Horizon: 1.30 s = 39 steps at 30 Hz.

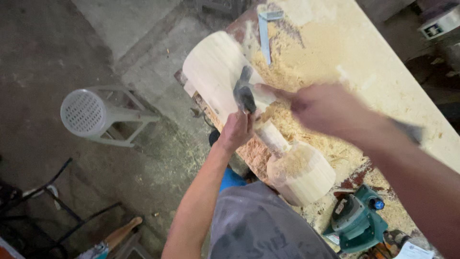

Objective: The person uses a chisel and hammer to carve a cylindrical wooden object on a workbench. They repeatedly strike the chisel to remove wood shavings and shape the piece.

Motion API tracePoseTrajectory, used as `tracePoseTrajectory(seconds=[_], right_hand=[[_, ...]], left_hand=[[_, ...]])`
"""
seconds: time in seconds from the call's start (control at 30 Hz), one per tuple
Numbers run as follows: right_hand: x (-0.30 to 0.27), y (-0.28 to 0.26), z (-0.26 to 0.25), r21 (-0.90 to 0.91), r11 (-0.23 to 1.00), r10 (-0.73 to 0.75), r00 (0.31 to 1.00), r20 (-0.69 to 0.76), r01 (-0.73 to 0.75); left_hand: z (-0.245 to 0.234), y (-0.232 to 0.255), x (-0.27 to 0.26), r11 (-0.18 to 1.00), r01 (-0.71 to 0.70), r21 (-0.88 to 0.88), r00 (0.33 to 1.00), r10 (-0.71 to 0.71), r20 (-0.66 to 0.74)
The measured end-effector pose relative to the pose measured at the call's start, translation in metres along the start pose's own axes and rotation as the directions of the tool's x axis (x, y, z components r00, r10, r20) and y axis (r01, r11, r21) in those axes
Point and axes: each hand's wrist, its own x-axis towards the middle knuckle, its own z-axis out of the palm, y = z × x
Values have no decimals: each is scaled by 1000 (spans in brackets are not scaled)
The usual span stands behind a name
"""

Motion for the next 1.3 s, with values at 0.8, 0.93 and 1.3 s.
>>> tracePoseTrajectory(seconds=[0.8, 0.93, 1.3], right_hand=[[-22, 6, 6, -319, 941, -20, 960, 280, 112], [-37, -1, -18, -233, 966, -109, 994, 25, 112], [-44, 33, 14, -414, 908, 205, 933, 296, -68]], left_hand=[[-7, 30, 2, 996, 9, 92, 999, -4, -53], [-3, 28, -2, 998, 7, 63, 998, -2, -70], [40, 27, -56, 977, -202, 73, 969, 189, 160]])
